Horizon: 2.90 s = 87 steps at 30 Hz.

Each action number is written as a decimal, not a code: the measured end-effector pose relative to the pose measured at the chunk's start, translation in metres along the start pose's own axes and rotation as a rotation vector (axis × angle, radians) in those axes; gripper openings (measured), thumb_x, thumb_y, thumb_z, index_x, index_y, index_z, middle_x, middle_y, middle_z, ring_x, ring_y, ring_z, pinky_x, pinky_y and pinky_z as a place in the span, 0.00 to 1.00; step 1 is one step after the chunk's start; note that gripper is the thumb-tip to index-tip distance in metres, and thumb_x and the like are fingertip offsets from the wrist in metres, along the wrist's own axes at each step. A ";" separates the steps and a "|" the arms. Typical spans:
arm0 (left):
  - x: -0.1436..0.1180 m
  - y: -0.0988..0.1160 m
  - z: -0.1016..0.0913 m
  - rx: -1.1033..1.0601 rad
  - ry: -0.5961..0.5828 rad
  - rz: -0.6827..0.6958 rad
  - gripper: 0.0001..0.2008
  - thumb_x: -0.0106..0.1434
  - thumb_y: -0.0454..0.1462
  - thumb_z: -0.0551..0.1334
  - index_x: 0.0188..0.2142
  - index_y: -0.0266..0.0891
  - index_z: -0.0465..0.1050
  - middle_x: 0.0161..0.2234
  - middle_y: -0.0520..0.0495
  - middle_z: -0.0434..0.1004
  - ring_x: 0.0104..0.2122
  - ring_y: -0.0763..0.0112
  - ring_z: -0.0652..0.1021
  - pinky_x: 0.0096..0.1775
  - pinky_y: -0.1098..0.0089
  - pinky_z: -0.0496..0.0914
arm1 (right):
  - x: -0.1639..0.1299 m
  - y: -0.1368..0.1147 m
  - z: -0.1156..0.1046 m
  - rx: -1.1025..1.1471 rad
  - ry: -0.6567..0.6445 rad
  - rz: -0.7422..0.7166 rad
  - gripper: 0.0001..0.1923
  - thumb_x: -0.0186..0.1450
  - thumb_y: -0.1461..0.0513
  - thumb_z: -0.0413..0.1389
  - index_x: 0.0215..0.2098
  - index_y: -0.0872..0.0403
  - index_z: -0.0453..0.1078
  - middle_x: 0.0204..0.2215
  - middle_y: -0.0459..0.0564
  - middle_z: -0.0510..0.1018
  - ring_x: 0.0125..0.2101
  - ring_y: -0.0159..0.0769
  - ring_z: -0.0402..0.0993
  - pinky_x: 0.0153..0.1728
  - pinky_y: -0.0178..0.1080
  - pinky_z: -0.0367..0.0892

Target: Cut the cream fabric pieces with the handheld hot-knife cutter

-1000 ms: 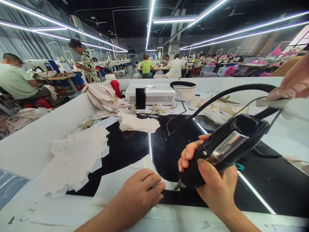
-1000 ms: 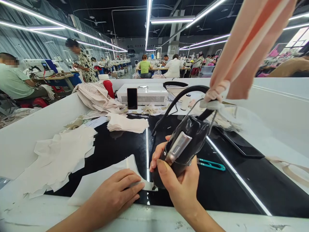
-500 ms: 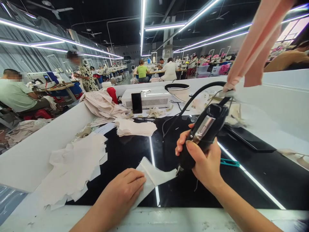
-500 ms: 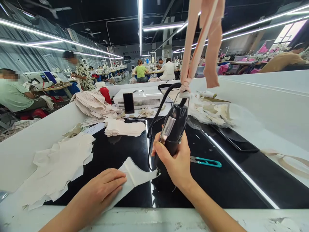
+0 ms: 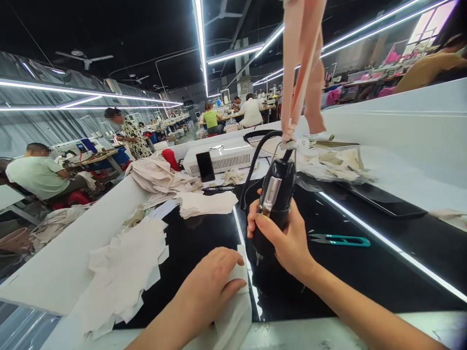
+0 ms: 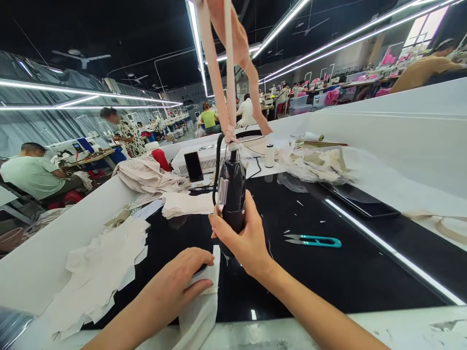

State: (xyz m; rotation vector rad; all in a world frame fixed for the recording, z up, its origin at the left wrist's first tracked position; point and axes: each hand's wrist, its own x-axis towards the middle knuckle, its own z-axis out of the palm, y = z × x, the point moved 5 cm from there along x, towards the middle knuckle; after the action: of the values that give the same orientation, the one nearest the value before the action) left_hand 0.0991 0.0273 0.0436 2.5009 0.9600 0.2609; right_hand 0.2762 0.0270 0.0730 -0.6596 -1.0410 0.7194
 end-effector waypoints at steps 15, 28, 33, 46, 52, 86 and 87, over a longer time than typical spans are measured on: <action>0.006 -0.033 0.018 -0.011 -0.127 -0.091 0.17 0.69 0.37 0.73 0.51 0.45 0.69 0.68 0.46 0.73 0.77 0.50 0.58 0.75 0.35 0.42 | 0.006 0.014 0.026 0.030 -0.007 0.051 0.16 0.62 0.56 0.68 0.40 0.47 0.66 0.29 0.38 0.74 0.22 0.30 0.72 0.23 0.36 0.76; 0.005 -0.031 0.014 0.029 -0.076 -0.043 0.20 0.69 0.40 0.74 0.56 0.46 0.71 0.62 0.44 0.78 0.73 0.48 0.65 0.74 0.30 0.41 | 0.001 0.020 0.036 0.007 -0.039 0.081 0.15 0.63 0.56 0.67 0.41 0.47 0.65 0.30 0.40 0.73 0.24 0.32 0.71 0.25 0.37 0.73; 0.007 -0.025 0.010 0.037 -0.071 0.006 0.19 0.68 0.39 0.74 0.56 0.47 0.74 0.63 0.44 0.78 0.72 0.47 0.66 0.73 0.29 0.43 | -0.003 0.023 0.042 0.030 -0.071 0.086 0.15 0.63 0.56 0.66 0.41 0.47 0.66 0.31 0.41 0.73 0.27 0.32 0.70 0.26 0.37 0.72; 0.006 -0.024 0.006 0.085 -0.138 -0.094 0.13 0.68 0.38 0.74 0.43 0.44 0.70 0.66 0.48 0.75 0.75 0.45 0.60 0.74 0.31 0.43 | 0.006 0.016 0.027 0.035 -0.005 0.062 0.16 0.64 0.56 0.68 0.43 0.46 0.65 0.30 0.38 0.75 0.22 0.32 0.74 0.25 0.37 0.75; 0.006 -0.024 0.005 0.076 -0.147 -0.101 0.13 0.69 0.38 0.73 0.45 0.44 0.70 0.64 0.47 0.77 0.76 0.46 0.59 0.74 0.32 0.43 | 0.004 0.017 0.029 0.034 -0.003 0.067 0.15 0.63 0.56 0.68 0.40 0.47 0.65 0.30 0.38 0.74 0.23 0.31 0.73 0.25 0.37 0.76; 0.006 -0.028 0.007 0.055 -0.090 -0.037 0.14 0.67 0.40 0.75 0.46 0.46 0.73 0.60 0.47 0.79 0.72 0.47 0.66 0.73 0.29 0.45 | -0.007 0.018 0.029 0.015 -0.017 0.092 0.18 0.64 0.54 0.68 0.44 0.46 0.65 0.30 0.40 0.75 0.24 0.34 0.74 0.26 0.40 0.76; 0.006 -0.027 0.006 0.054 -0.084 -0.032 0.14 0.67 0.40 0.75 0.46 0.46 0.73 0.59 0.47 0.80 0.71 0.48 0.67 0.73 0.29 0.45 | -0.008 0.018 0.030 0.003 -0.020 0.093 0.17 0.64 0.54 0.68 0.43 0.46 0.65 0.30 0.40 0.75 0.24 0.34 0.74 0.26 0.40 0.76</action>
State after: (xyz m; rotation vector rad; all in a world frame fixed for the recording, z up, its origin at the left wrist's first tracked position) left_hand 0.0899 0.0473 0.0253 2.5211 0.9846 0.1207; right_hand 0.2424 0.0355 0.0657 -0.7029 -1.0329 0.8095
